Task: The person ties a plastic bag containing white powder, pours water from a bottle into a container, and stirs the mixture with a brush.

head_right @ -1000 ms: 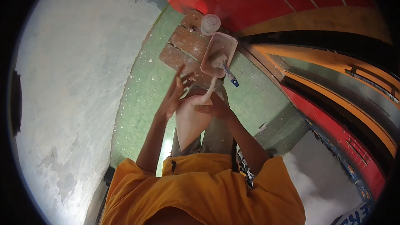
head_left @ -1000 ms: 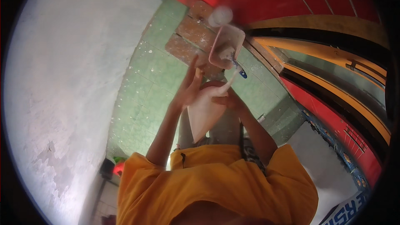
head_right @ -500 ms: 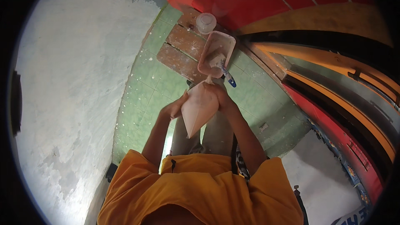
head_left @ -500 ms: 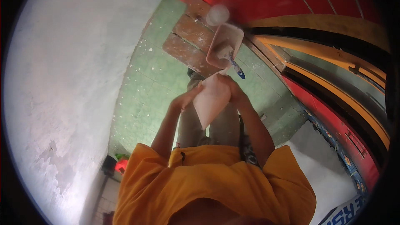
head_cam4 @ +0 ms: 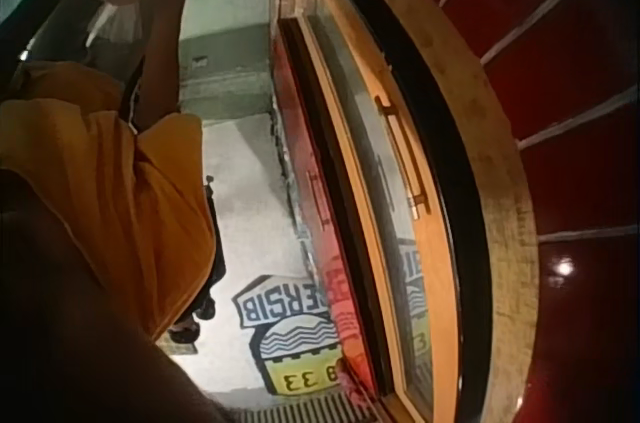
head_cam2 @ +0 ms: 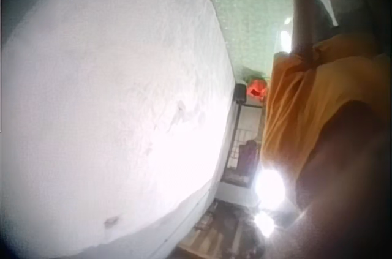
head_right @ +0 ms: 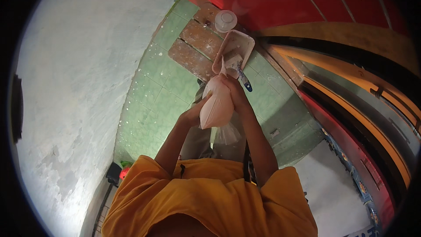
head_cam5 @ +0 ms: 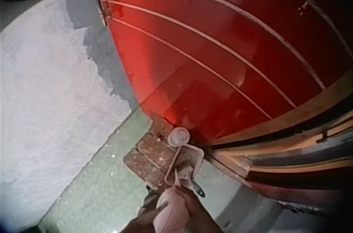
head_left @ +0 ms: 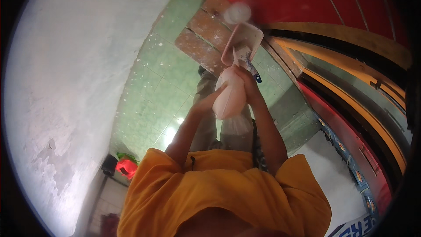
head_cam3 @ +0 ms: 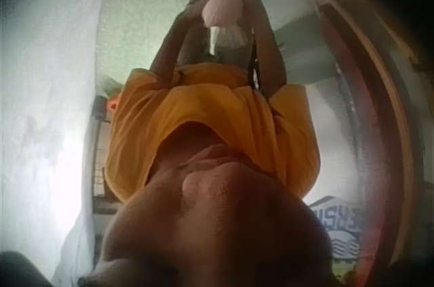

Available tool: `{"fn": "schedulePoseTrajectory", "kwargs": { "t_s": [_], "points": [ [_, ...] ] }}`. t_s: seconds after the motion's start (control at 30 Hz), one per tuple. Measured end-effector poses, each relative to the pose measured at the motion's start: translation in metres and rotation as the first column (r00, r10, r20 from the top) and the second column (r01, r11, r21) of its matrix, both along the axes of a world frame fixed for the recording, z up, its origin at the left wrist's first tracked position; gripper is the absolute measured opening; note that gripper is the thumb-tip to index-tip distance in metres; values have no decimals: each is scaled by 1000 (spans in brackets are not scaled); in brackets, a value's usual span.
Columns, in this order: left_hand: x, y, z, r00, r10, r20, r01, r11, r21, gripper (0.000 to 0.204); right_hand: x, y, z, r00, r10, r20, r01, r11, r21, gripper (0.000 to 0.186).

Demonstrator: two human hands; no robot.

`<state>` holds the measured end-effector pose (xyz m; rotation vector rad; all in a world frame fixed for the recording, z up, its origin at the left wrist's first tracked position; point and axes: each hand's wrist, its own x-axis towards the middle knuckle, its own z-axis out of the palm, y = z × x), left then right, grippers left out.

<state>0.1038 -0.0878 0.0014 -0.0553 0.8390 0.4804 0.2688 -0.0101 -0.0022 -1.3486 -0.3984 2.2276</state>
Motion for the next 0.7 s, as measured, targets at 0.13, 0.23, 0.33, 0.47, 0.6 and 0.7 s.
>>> {"fn": "schedulePoseTrajectory", "kwargs": {
  "t_s": [0.13, 0.23, 0.33, 0.47, 0.6, 0.7],
  "points": [
    [8, 10, 0, 998, -14, 56, 13, 1000, 7, 68, 3, 3, -4, 994, -71, -84, 70, 997, -21, 41],
    [11, -3, -19, 993, 118, -13, -116, 990, 76, 75, -6, 8, 12, 995, -48, -90, 51, 998, 25, 45],
    [9, 3, 2, 984, 177, -2, -177, 983, 46, 76, -1, 13, 15, 1000, 19, 12, -20, 992, 121, 47],
    [-6, -11, 6, 949, 236, 208, -249, 968, 40, 77, -2, 18, 13, 997, 56, 52, -63, 988, 139, 33],
    [1, -10, 12, 985, 159, 69, -170, 964, 204, 73, 1, 17, 15, 989, 74, 129, -88, 990, 114, 29],
    [7, -8, 3, 991, 116, 68, -127, 973, 192, 85, -1, 17, 18, 993, 43, 113, -57, 991, 124, 27]
  ]
}}
